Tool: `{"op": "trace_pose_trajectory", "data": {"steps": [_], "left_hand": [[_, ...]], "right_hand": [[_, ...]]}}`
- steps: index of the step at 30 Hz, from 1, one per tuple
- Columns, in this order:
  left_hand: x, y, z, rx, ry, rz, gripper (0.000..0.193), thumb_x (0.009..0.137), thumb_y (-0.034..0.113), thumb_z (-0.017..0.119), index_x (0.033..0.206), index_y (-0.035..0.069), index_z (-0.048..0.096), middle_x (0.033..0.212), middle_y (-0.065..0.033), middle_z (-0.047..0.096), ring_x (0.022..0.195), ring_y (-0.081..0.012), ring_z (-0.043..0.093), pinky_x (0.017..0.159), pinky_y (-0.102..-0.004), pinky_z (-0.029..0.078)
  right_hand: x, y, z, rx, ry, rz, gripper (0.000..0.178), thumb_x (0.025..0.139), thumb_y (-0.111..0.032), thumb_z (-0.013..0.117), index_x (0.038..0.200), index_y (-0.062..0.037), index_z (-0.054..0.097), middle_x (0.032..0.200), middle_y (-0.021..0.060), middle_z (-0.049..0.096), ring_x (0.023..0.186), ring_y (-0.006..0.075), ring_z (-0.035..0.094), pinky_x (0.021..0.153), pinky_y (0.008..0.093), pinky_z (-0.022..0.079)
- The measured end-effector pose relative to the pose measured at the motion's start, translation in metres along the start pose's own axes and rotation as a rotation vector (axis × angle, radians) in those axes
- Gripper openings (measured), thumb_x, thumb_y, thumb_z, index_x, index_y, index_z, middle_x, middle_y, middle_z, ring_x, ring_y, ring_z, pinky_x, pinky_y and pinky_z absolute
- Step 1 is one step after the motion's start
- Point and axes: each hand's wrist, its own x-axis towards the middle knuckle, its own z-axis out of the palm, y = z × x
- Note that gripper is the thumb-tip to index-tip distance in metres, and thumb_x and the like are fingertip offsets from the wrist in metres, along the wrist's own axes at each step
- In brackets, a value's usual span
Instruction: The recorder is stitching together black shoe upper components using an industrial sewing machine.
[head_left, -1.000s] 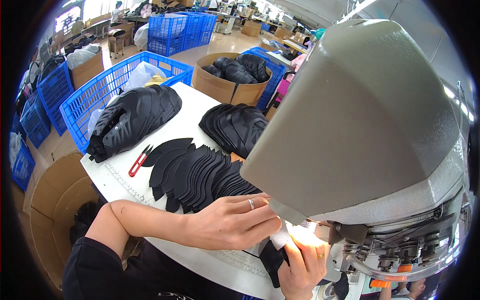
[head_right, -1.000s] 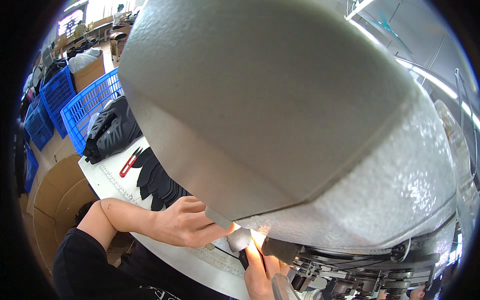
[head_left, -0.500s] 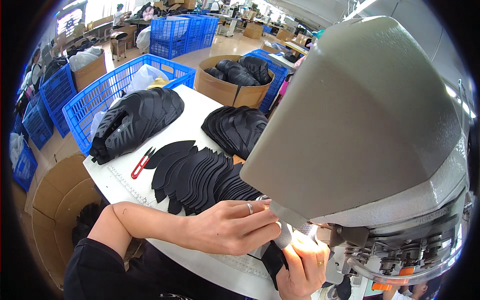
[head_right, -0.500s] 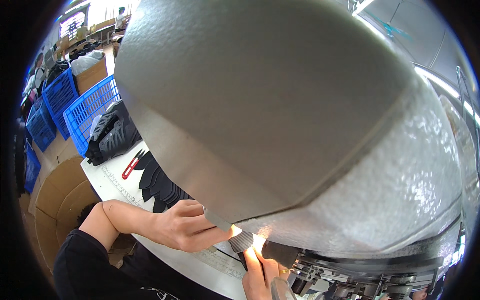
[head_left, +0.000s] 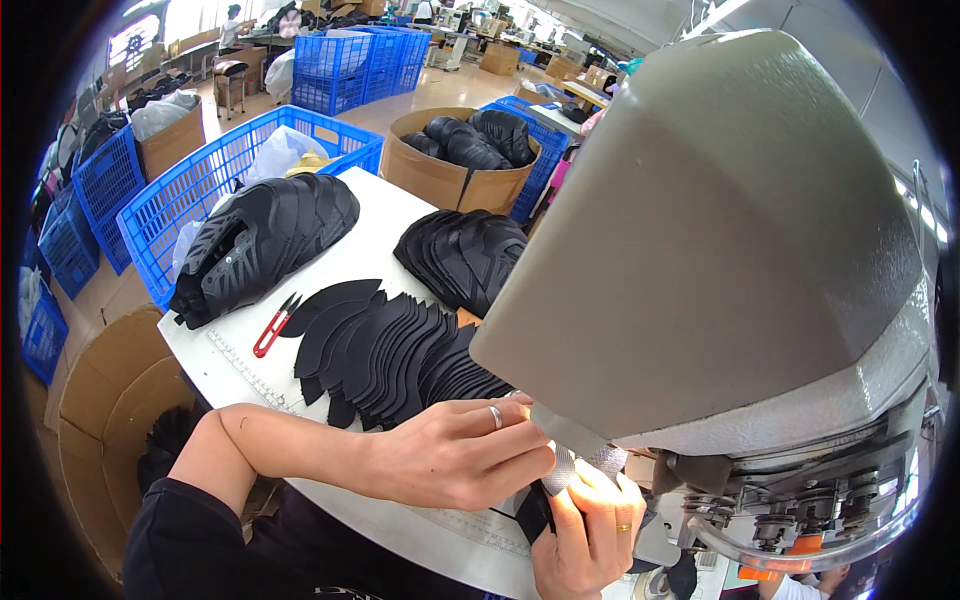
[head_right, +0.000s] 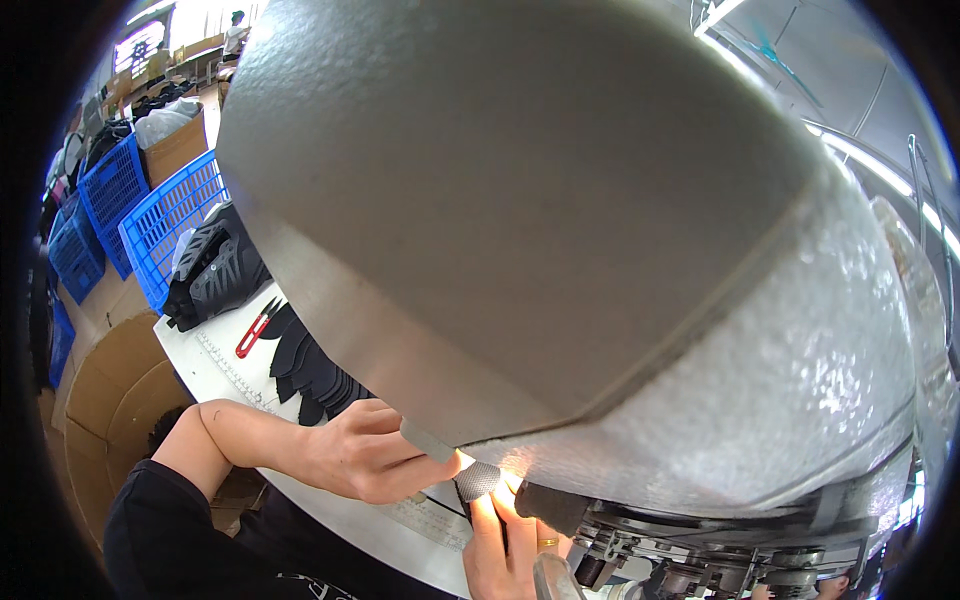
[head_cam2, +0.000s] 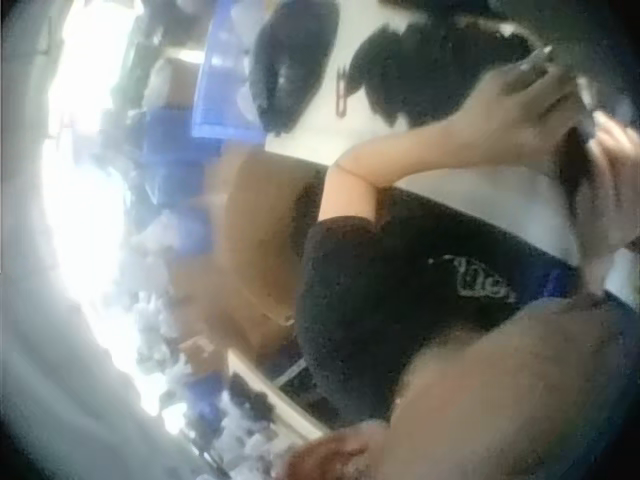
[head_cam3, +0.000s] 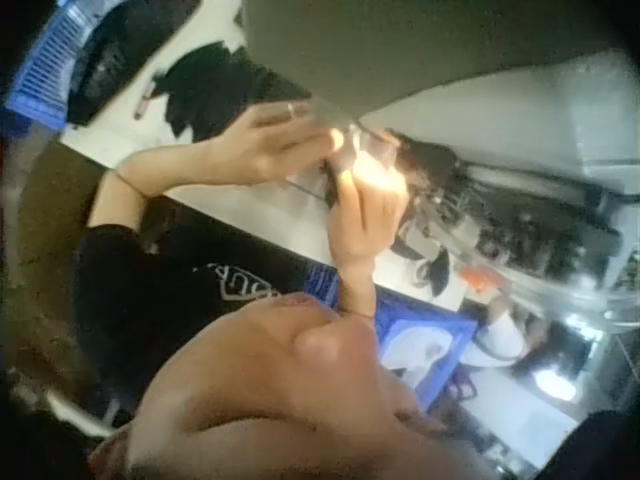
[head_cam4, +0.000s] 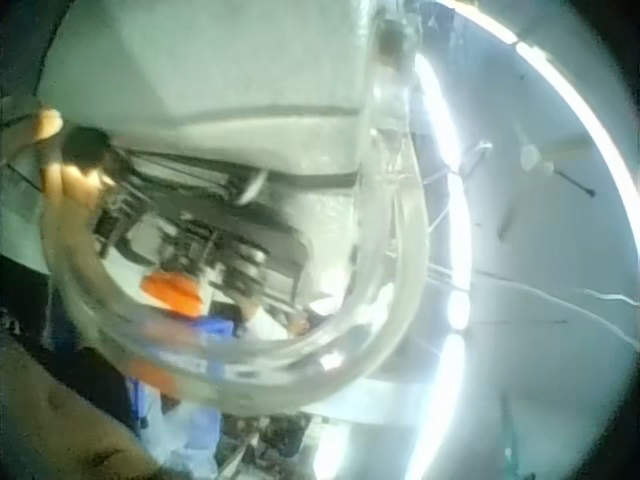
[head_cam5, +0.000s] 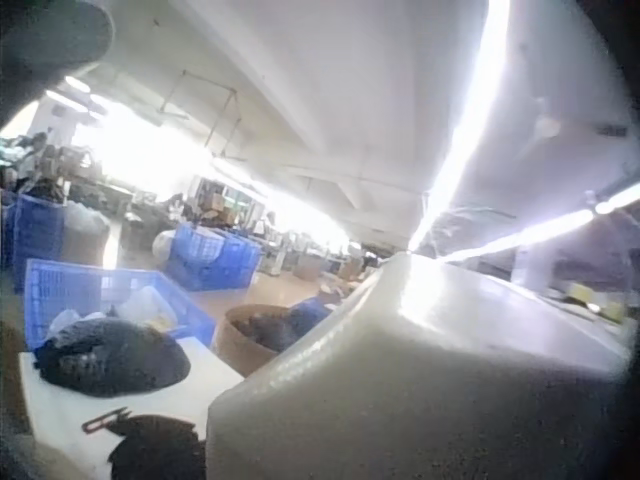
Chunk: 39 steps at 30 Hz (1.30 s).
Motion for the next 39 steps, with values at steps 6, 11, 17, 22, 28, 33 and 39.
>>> {"op": "trace_pose_trajectory", "data": {"steps": [6, 11, 17, 22, 28, 33, 39], "left_hand": [[0.001, 0.001, -0.001, -0.008, 0.022, -0.011, 0.021, 0.068, 0.005, 0.070, 0.084, 0.003, 0.056, 0.092, -0.0067, 0.051, 0.079, -0.0168, 0.062, 0.070, -0.0288, 0.056], [0.005, -0.001, -0.006, 0.011, 0.004, 0.007, 0.021, 0.067, 0.007, 0.068, 0.085, 0.003, 0.057, 0.093, -0.0069, 0.052, 0.081, -0.0170, 0.062, 0.069, -0.0284, 0.056], [0.007, -0.004, -0.011, -0.021, -0.011, 0.015, 0.023, 0.067, 0.007, 0.068, 0.087, 0.002, 0.058, 0.098, -0.0073, 0.053, 0.084, -0.0171, 0.061, 0.070, -0.0273, 0.055], [0.006, -0.008, -0.007, -0.034, -0.030, 0.012, 0.027, 0.068, 0.007, 0.069, 0.091, 0.001, 0.058, 0.106, -0.0089, 0.053, 0.084, -0.0172, 0.060, 0.071, -0.0277, 0.055], [0.003, -0.006, -0.010, -0.059, -0.103, 0.002, 0.028, 0.070, 0.007, 0.070, 0.093, 0.001, 0.057, 0.111, -0.0100, 0.053, 0.083, -0.0176, 0.059, 0.073, -0.0284, 0.056], [0.004, -0.010, -0.012, -0.103, -0.113, 0.009, 0.028, 0.069, 0.008, 0.069, 0.092, 0.001, 0.056, 0.107, -0.0103, 0.054, 0.089, -0.0188, 0.061, 0.073, -0.0293, 0.057], [0.007, -0.013, -0.018, -0.091, -0.129, 0.027, 0.026, 0.069, 0.009, 0.069, 0.090, 0.002, 0.055, 0.103, -0.0106, 0.054, 0.086, -0.0195, 0.065, 0.070, -0.0295, 0.058]], "right_hand": [[-0.017, 0.001, 0.010, 0.114, -0.023, 0.128, 0.024, 0.072, 0.010, 0.061, 0.093, 0.0013, 0.070, 0.095, 0.0157, 0.066, 0.090, 0.0317, 0.065, 0.086, 0.0447, 0.049], [0.003, -0.004, 0.009, 0.097, 0.138, -0.042, 0.018, 0.075, 0.007, 0.064, 0.092, 0.0021, 0.069, 0.095, 0.0152, 0.067, 0.089, 0.0314, 0.065, 0.085, 0.0434, 0.049], [0.011, -0.032, 0.001, 0.110, 0.016, 0.285, 0.017, 0.076, 0.009, 0.063, 0.092, 0.0030, 0.068, 0.099, 0.0160, 0.067, 0.092, 0.0313, 0.065, 0.085, 0.0432, 0.049], [0.009, -0.020, 0.008, -0.001, 0.042, 0.088, 0.018, 0.077, 0.009, 0.062, 0.092, 0.0029, 0.068, 0.096, 0.0155, 0.068, 0.089, 0.0308, 0.065, 0.083, 0.0418, 0.049], [0.001, -0.013, 0.022, -0.006, 0.170, 0.029, 0.019, 0.077, 0.009, 0.061, 0.093, 0.0030, 0.068, 0.094, 0.0148, 0.067, 0.088, 0.0306, 0.065, 0.082, 0.0404, 0.049], [-0.001, -0.034, 0.018, -0.021, 0.104, 0.142, 0.022, 0.077, 0.009, 0.060, 0.096, 0.0020, 0.068, 0.096, 0.0153, 0.066, 0.092, 0.0317, 0.065, 0.087, 0.0430, 0.048], [-0.006, -0.035, 0.014, -0.029, 0.041, 0.189, 0.025, 0.079, 0.009, 0.056, 0.099, 0.0003, 0.068, 0.099, 0.0165, 0.066, 0.097, 0.0326, 0.065, 0.094, 0.0493, 0.047]]}}
